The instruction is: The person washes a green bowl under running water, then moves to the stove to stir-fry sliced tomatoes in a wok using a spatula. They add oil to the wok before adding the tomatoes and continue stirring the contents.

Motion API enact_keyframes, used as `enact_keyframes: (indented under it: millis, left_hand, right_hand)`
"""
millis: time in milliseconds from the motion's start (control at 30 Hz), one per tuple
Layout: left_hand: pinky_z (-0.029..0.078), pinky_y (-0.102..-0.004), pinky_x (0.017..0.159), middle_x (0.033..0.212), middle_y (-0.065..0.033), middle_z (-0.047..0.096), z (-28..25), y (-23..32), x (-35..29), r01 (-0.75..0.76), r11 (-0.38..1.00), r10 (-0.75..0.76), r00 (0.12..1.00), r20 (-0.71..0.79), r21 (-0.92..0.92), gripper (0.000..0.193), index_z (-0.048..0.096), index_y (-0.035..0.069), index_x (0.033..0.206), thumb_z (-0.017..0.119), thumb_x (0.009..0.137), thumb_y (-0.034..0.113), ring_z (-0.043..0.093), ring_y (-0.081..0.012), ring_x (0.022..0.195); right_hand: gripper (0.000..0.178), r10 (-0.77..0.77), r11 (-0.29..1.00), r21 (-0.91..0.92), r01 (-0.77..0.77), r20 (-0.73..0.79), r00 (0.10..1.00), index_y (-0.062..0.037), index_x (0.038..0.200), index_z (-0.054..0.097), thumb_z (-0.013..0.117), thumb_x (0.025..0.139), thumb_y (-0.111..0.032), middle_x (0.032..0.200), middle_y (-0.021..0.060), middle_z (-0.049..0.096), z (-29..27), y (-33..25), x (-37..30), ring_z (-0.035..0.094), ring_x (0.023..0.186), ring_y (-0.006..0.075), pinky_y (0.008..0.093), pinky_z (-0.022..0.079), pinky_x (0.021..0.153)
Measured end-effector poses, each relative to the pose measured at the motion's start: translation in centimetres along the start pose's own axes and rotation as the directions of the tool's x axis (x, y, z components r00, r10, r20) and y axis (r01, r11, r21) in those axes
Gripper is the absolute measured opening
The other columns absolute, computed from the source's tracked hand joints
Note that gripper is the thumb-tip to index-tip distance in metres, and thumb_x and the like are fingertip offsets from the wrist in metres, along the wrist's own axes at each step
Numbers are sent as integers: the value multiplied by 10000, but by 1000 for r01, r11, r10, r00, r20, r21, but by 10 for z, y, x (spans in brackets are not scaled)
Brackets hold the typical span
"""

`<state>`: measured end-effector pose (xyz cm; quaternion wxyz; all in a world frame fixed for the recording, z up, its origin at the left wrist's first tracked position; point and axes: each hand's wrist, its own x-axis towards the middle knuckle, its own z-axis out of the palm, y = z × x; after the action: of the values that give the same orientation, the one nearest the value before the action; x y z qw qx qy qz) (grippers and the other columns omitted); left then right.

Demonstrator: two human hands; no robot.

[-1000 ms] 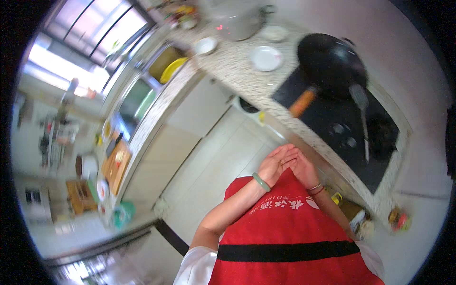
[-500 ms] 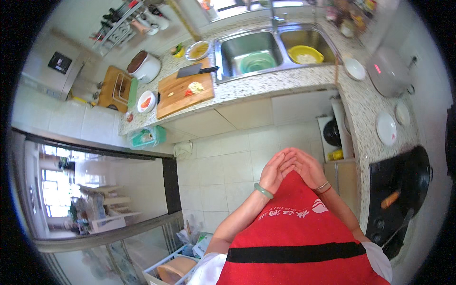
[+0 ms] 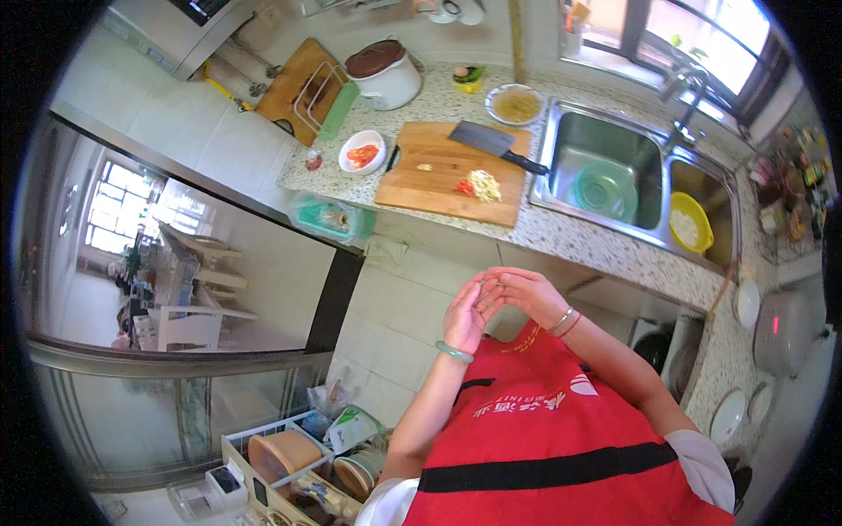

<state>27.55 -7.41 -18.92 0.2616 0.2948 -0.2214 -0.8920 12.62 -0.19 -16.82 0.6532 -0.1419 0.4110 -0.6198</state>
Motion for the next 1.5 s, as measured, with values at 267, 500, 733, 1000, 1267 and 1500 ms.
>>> enact_keyframes:
  millis: [267,500,733,1000,1267,1500]
  left_hand:
    - [457,-429,965,1216,-195,531,-88,136,125,-135,991,135,989,-57,-6,446,338,64,1346,478,928,134,550,-319,1115]
    - [496,-476,911,1161,-201,503,-164,264,253,-207,976,181,943,-280,-68,602,167,128,1399,532,921,153,563,-369,1060]
    - [516,-462,870,1203,-195,499,-230,312,339,-36,997,26,989,-146,-62,510,284,123,1337,546,899,147,566,-345,1048]
    - [549,-459,817,1287,-160,430,-196,318,318,-155,982,171,973,-157,109,573,268,111,1348,477,822,21,550,-304,1072]
    - [589,-393,724,1237,-133,448,-98,280,234,-21,943,-6,997,80,332,565,274,100,1317,476,793,35,574,-265,1027]
    - [561,-390,792,1249,-134,463,-18,143,153,213,865,-369,883,290,454,508,285,92,1291,562,866,119,578,-260,1038]
  right_hand:
    - [385,12,1000,28,-11,-11,1000,-3,1250,504,521,932,-219,1204,78,574,45,6,184,562,1076,189,337,464,890]
    - [596,40,995,-89,-55,-159,986,6,1400,278,517,937,-281,1329,143,464,93,0,347,533,1151,249,348,455,918]
    - [565,63,986,-131,-101,-265,962,-7,1394,309,515,940,-274,1273,115,504,107,-3,424,559,1103,229,335,483,880]
    - [595,-14,997,-76,-9,-298,954,-24,1405,285,540,930,-275,1281,141,497,104,-18,411,580,1062,227,332,512,841]
    - [648,-233,966,-190,177,-331,914,-130,1401,298,617,875,-333,1094,74,591,94,-46,297,609,822,140,274,534,689]
    - [484,-352,926,-145,350,-668,655,-22,1300,380,581,874,-133,1022,116,604,44,1,89,647,820,173,272,569,651]
